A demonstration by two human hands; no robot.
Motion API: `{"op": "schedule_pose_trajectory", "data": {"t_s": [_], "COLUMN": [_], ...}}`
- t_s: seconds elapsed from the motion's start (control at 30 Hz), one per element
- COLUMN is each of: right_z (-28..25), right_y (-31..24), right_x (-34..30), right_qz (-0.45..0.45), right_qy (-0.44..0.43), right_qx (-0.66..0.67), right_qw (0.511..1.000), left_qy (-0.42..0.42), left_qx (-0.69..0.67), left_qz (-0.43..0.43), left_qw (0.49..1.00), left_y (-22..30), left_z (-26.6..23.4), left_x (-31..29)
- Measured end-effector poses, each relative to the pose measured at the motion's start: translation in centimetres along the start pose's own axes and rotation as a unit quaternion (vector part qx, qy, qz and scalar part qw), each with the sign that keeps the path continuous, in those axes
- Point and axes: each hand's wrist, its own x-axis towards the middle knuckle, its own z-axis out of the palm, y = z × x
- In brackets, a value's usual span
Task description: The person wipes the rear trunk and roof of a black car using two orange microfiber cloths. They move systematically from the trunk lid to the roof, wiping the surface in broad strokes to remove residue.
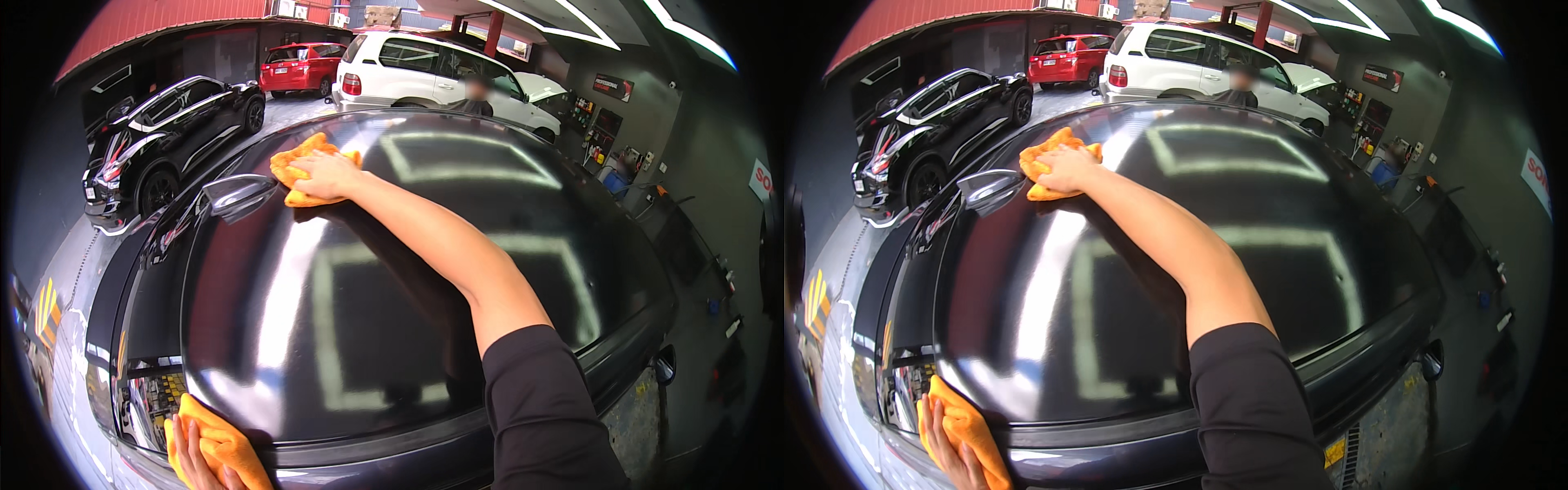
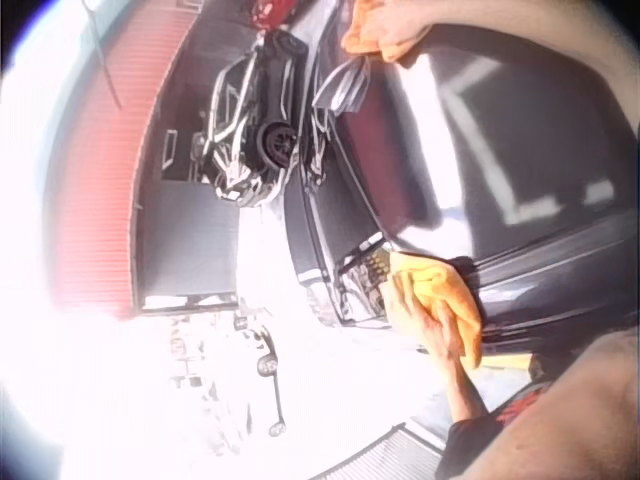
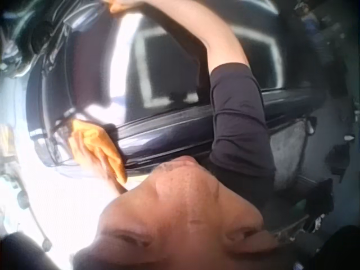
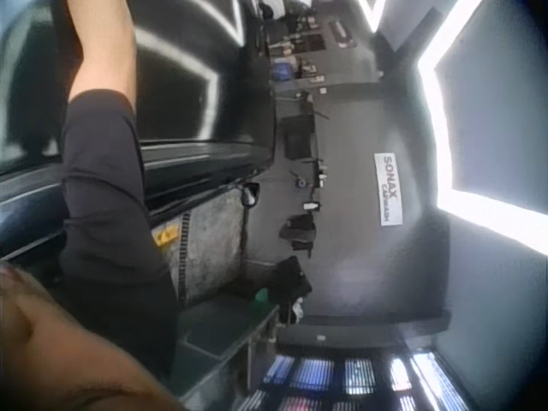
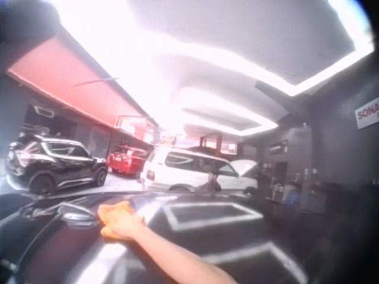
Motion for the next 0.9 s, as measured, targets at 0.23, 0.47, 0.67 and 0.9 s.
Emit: {"op": "schedule_pose_trajectory", "data": {"t_s": [0.23,0.47,0.67,0.9], "right_z": [-17.0,-10.6,-0.7,-3.1], "right_y": [44.3,40.3,8.2,6.2], "right_x": [-38.4,-24.6,0.2,-10.4], "right_qz": [0.347,0.348,0.081,-0.077], "right_qy": [0.04,0.048,-0.008,0.011], "right_qx": [-0.208,-0.147,-0.141,0.061], "right_qw": [0.913,0.924,0.987,0.995], "left_qy": [-0.032,-0.038,-0.046,0.011], "left_qx": [-0.055,-0.076,-0.081,-0.018], "left_qz": [0.027,-0.029,-0.044,0.0], "left_qw": [0.998,0.996,0.995,1.0], "left_y": [8.0,9.6,8.7,2.4], "left_z": [1.5,1.3,2.2,3.4], "left_x": [-0.4,-1.1,-1.5,-2.4]}}
